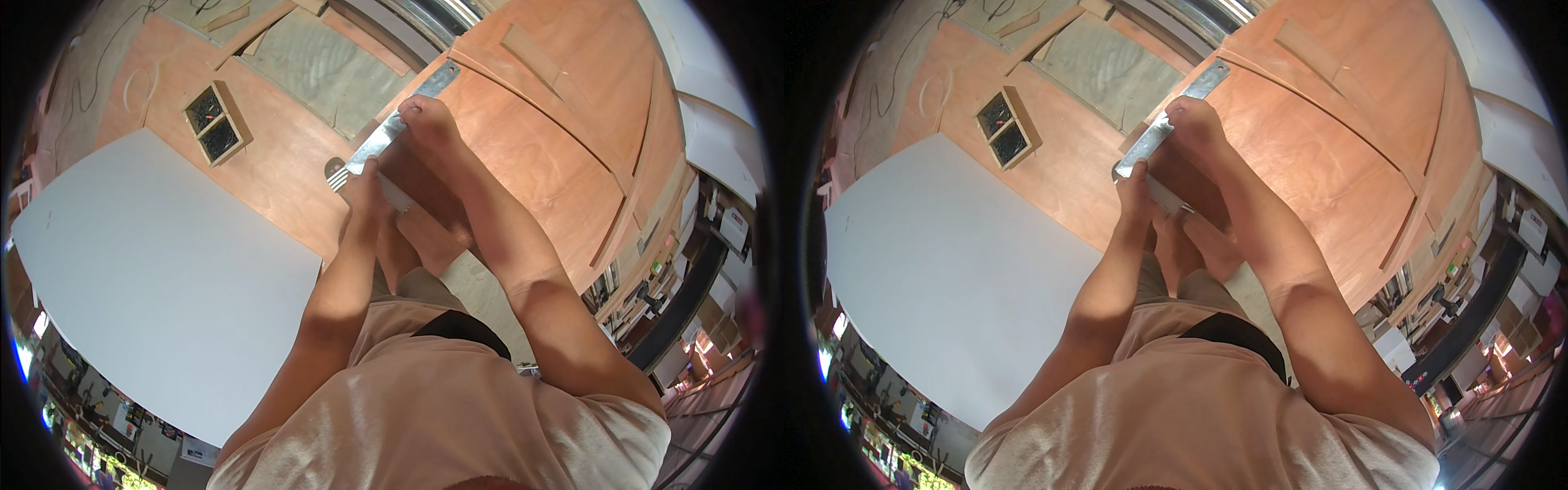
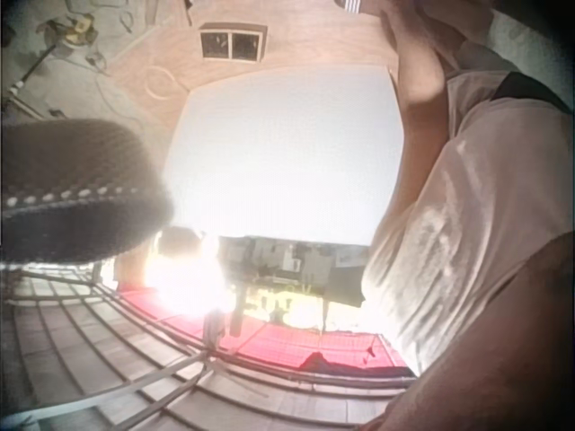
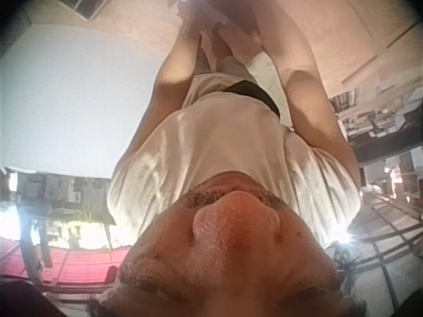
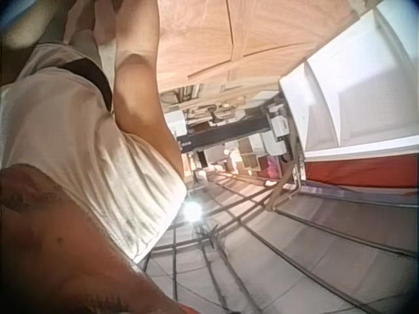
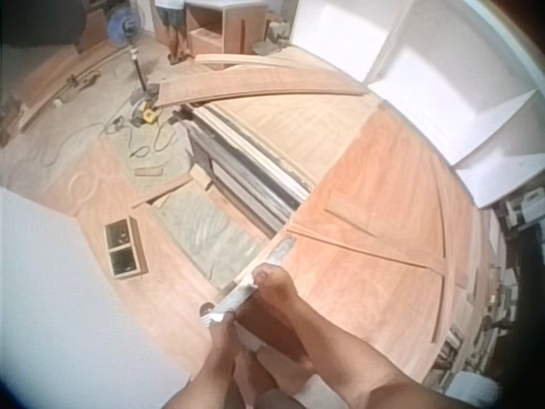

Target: The person assembles wooden furniture components in a workshop. They handle wooden planks and trim pieces, aligning them on a workbench and using a metal ruler to mark measurements.

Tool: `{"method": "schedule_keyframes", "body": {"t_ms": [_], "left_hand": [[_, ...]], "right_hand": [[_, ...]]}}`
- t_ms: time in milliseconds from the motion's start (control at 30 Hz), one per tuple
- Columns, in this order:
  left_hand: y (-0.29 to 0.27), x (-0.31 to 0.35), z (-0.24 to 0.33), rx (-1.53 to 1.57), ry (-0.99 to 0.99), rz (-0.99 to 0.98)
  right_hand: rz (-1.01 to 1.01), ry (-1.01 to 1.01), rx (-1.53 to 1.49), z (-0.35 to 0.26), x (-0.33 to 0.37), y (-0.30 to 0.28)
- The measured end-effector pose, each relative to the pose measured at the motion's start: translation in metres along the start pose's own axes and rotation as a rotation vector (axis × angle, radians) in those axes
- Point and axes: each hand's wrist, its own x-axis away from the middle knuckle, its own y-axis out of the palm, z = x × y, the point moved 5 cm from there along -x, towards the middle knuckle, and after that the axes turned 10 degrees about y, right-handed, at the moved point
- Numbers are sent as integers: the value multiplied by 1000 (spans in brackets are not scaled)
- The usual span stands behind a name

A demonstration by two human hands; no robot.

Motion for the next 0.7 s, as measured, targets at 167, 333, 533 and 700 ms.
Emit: {"method": "schedule_keyframes", "body": {"t_ms": [167, 333, 533, 700], "left_hand": [[-3, -2, -3, -86, -25, 24], [-4, -5, -10, -32, -17, 27], [-13, -14, -28, -62, -31, 41], [-11, -12, -25, -71, -29, 7]], "right_hand": [[9, 102, -125, 9, 4, -1], [-57, 137, -269, 17, 1, 2], [-41, 135, -282, 14, 2, 3], [-29, 132, -339, 25, -4, 4]]}}
